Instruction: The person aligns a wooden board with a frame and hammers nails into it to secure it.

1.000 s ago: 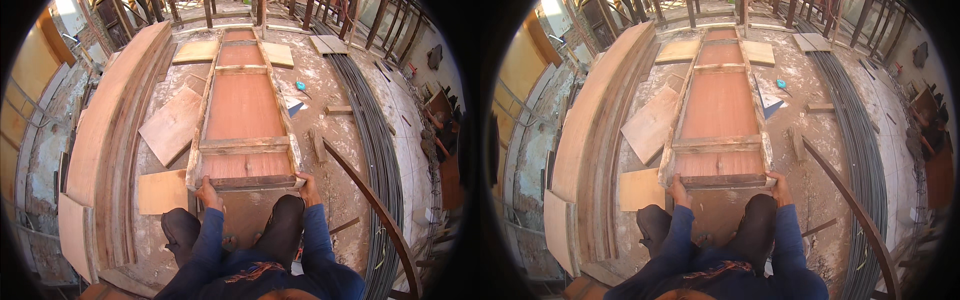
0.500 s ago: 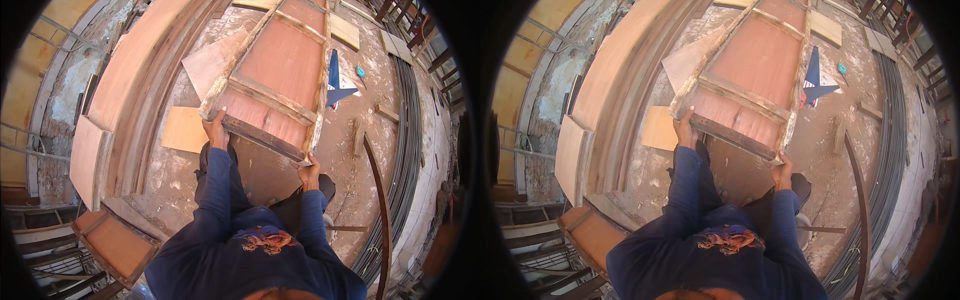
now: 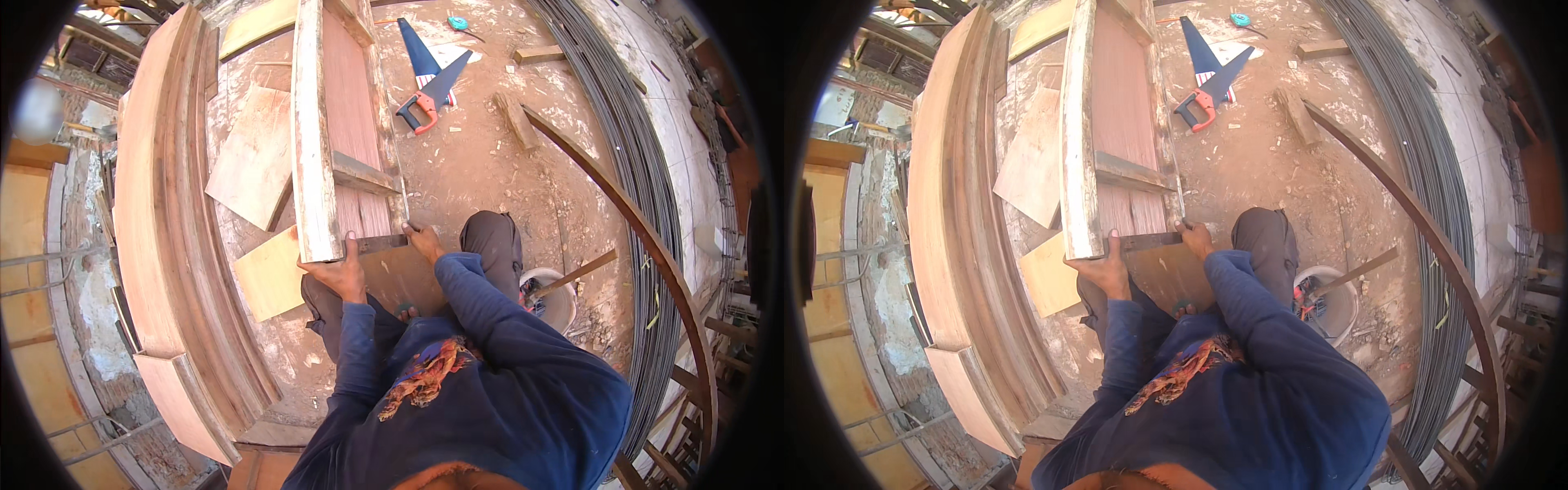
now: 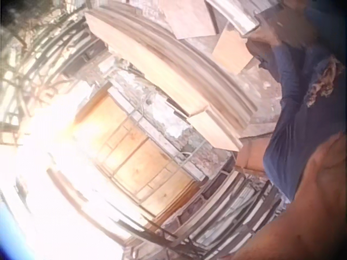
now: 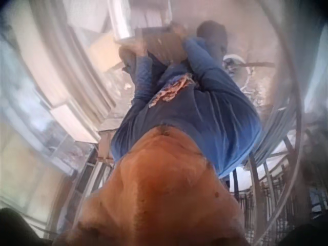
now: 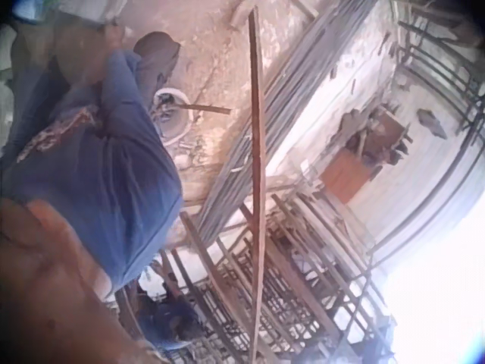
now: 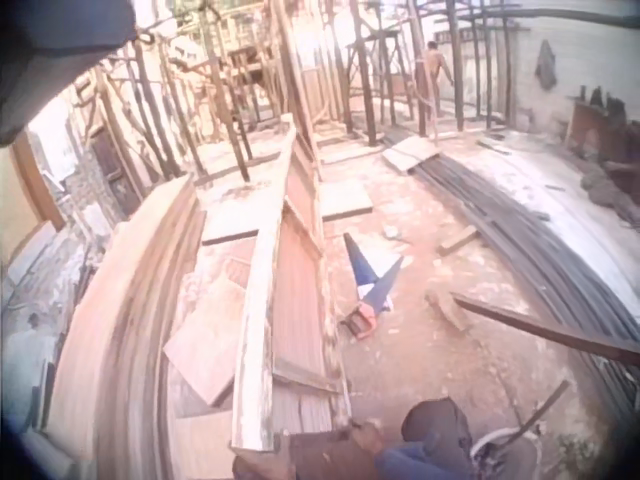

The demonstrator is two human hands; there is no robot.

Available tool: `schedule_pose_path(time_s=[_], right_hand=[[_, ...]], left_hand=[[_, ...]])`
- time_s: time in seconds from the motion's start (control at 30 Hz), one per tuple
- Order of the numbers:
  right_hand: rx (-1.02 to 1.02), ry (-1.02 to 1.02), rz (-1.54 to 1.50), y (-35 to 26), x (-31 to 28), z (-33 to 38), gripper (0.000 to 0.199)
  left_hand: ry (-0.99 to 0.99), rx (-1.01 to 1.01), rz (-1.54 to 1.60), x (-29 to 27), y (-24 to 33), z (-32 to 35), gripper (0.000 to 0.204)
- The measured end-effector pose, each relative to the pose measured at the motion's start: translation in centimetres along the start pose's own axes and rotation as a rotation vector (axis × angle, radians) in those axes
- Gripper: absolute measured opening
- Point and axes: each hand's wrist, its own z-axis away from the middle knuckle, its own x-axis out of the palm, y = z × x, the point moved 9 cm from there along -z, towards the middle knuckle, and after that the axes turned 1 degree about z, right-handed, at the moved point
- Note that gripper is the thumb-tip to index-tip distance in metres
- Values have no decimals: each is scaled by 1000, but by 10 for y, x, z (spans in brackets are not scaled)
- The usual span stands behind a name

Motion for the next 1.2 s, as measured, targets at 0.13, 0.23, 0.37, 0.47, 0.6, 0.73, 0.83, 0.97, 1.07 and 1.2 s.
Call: schedule_pose_path(time_s=[0.13,0.23,0.37,0.47,0.6,0.73,0.83,0.97,1.07,1.2], right_hand=[[-182,-11,-280,-105,-12,25,60],[-325,-161,-604,-232,-35,86,65],[-670,-32,-108,-291,-40,125,83],[-640,82,52,-280,-38,118,93],[-649,112,-22,-283,-53,124,91],[-621,146,0,-274,-59,120,88],[-593,124,32,-276,-51,118,84],[-547,87,-81,-274,-45,121,61],[-871,541,168,-262,-75,107,52],[-337,-126,-351,-213,-104,115,47]], left_hand=[[-11,14,-157,16,-4,34,82],[-41,88,-214,38,2,64,85],[-157,84,-211,56,-20,99,88],[-218,-12,-200,54,-45,103,95],[-620,192,-396,53,-12,98,100],[-842,159,19,45,38,49,86],[-823,69,-19,96,65,0,70],[-861,295,-144,144,60,-19,66],[-890,228,-105,160,63,2,63],[-908,164,9,154,57,2,67]])
